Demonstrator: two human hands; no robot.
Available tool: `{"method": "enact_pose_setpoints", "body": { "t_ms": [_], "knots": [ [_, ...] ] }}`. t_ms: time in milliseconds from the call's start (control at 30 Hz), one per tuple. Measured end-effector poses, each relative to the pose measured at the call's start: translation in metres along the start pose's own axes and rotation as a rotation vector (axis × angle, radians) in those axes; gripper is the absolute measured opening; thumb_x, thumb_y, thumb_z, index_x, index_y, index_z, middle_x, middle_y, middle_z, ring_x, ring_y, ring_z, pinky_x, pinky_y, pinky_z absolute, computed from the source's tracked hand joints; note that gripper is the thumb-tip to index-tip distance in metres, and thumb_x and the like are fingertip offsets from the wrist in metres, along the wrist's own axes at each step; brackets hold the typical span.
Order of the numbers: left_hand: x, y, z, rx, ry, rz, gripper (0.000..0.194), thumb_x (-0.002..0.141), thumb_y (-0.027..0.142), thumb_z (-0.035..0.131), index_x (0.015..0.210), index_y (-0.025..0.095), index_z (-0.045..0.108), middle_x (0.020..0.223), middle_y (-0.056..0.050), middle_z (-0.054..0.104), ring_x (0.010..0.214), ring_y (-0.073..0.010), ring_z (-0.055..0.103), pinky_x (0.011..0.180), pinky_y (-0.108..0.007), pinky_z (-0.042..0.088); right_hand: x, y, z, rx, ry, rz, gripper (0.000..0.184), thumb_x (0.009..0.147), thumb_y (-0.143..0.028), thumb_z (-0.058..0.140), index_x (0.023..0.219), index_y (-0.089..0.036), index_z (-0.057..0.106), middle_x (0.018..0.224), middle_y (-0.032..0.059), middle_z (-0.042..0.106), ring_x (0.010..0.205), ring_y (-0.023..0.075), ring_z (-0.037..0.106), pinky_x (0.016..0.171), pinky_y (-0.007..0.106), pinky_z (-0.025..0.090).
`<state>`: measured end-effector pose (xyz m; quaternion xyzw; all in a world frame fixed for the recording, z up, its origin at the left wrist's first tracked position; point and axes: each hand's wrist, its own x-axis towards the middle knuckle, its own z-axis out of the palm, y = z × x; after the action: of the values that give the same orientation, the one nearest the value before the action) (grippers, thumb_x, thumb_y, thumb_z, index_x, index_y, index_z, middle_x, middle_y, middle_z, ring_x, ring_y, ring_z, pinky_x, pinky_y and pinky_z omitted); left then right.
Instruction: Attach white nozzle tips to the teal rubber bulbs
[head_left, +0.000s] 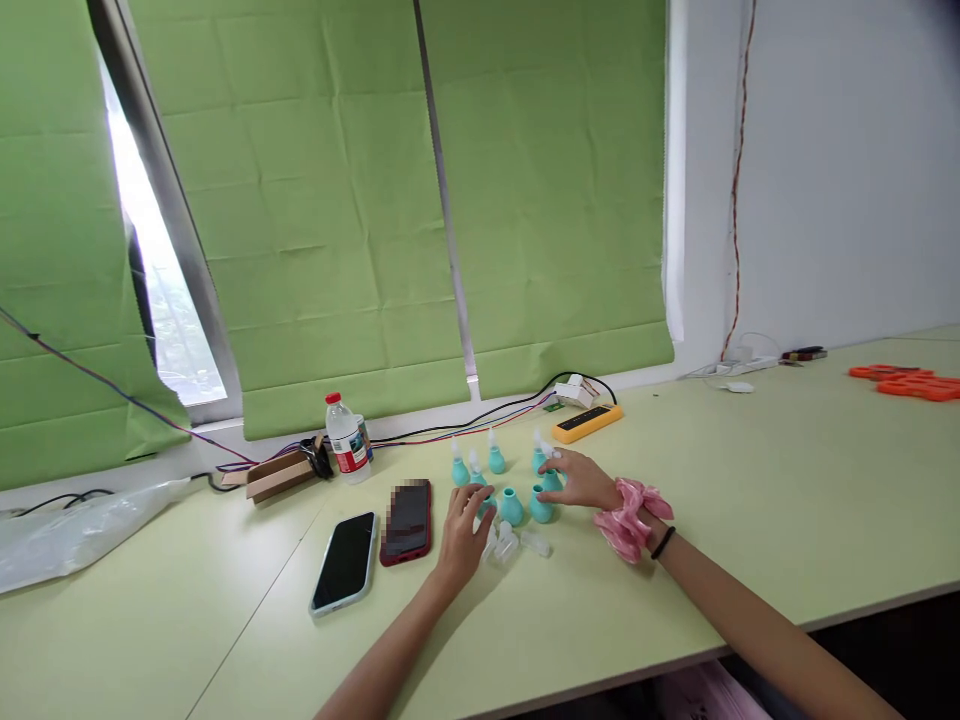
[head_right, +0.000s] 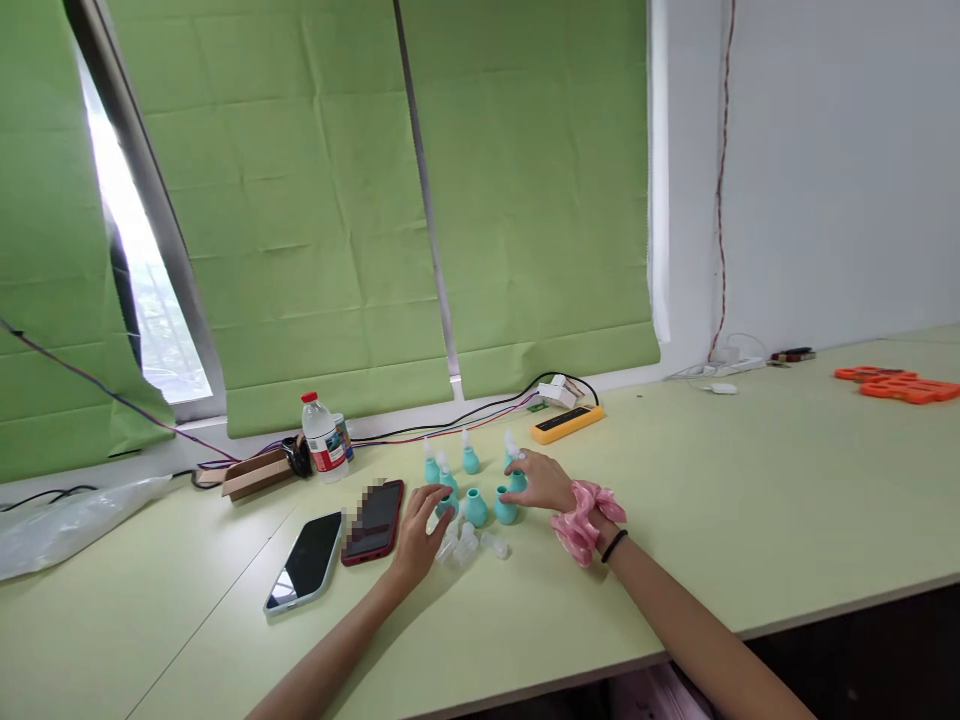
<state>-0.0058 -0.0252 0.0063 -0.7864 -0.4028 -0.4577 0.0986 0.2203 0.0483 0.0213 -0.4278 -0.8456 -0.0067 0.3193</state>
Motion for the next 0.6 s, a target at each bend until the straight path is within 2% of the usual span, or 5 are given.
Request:
{"method": "enact_pose_setpoints", "body": {
  "t_ms": [167, 300, 400, 467, 600],
  "knots": [
    [0.028, 0.007, 0.015, -0.036, -0.054, 0.018, 0.027, 0.08, 0.015, 0.035, 0.104, 0.021, 0.045, 0.098, -0.007, 0.047, 0.094, -0.0164, 0.044, 0.08, -0.032, 0.039, 0.001, 0.005, 0.002, 0.071, -0.038, -0.042, 0.036, 0.051, -0.052, 0.063, 0.07, -0.022, 0.065, 0.076, 0.003, 0.057, 0.072, 0.0182, 0.052, 0.067, 0.028, 0.038],
    [0.052, 0.015, 0.023, -0.079, -0.017, -0.025, 0.022, 0.077, 0.016, 0.04, 0.098, 0.018, 0.043, 0.092, -0.006, 0.05, 0.089, -0.0155, 0.047, 0.078, -0.031, 0.04, 0.001, 0.005, 0.0, 0.118, 0.051, -0.061, 0.033, 0.057, -0.051, 0.06, 0.07, -0.021, 0.064, 0.072, 0.0026, 0.055, 0.065, 0.0157, 0.05, 0.061, 0.027, 0.037],
    [0.056, 0.017, 0.022, -0.035, 0.015, -0.035, 0.014, 0.074, 0.018, 0.045, 0.088, 0.018, 0.045, 0.085, -0.004, 0.052, 0.085, -0.0159, 0.047, 0.074, -0.03, 0.041, 0.002, 0.004, -0.001, 0.067, 0.198, 0.046, 0.029, 0.064, -0.048, 0.055, 0.063, -0.019, 0.06, 0.069, 0.0032, 0.054, 0.064, 0.0156, 0.049, 0.061, 0.028, 0.036],
    [0.055, 0.014, 0.019, -0.006, -0.007, 0.015, 0.007, 0.074, 0.019, 0.046, 0.081, 0.018, 0.047, 0.083, -0.003, 0.054, 0.084, -0.0161, 0.047, 0.073, -0.03, 0.041, 0.003, 0.003, 0.0, -0.008, 0.251, 0.144, 0.032, 0.062, -0.05, 0.056, 0.059, -0.019, 0.058, 0.068, 0.0042, 0.053, 0.065, 0.0166, 0.048, 0.059, 0.028, 0.034],
    [0.05, 0.001, 0.017, 0.046, 0.013, 0.088, 0.007, 0.077, 0.021, 0.043, 0.078, 0.018, 0.05, 0.089, -0.006, 0.055, 0.088, -0.0163, 0.047, 0.076, -0.031, 0.04, 0.003, -0.003, 0.003, -0.105, 0.15, 0.277, 0.037, 0.056, -0.057, 0.056, 0.058, -0.02, 0.056, 0.069, 0.0035, 0.051, 0.063, 0.0158, 0.046, 0.056, 0.026, 0.031]
  ]
}}
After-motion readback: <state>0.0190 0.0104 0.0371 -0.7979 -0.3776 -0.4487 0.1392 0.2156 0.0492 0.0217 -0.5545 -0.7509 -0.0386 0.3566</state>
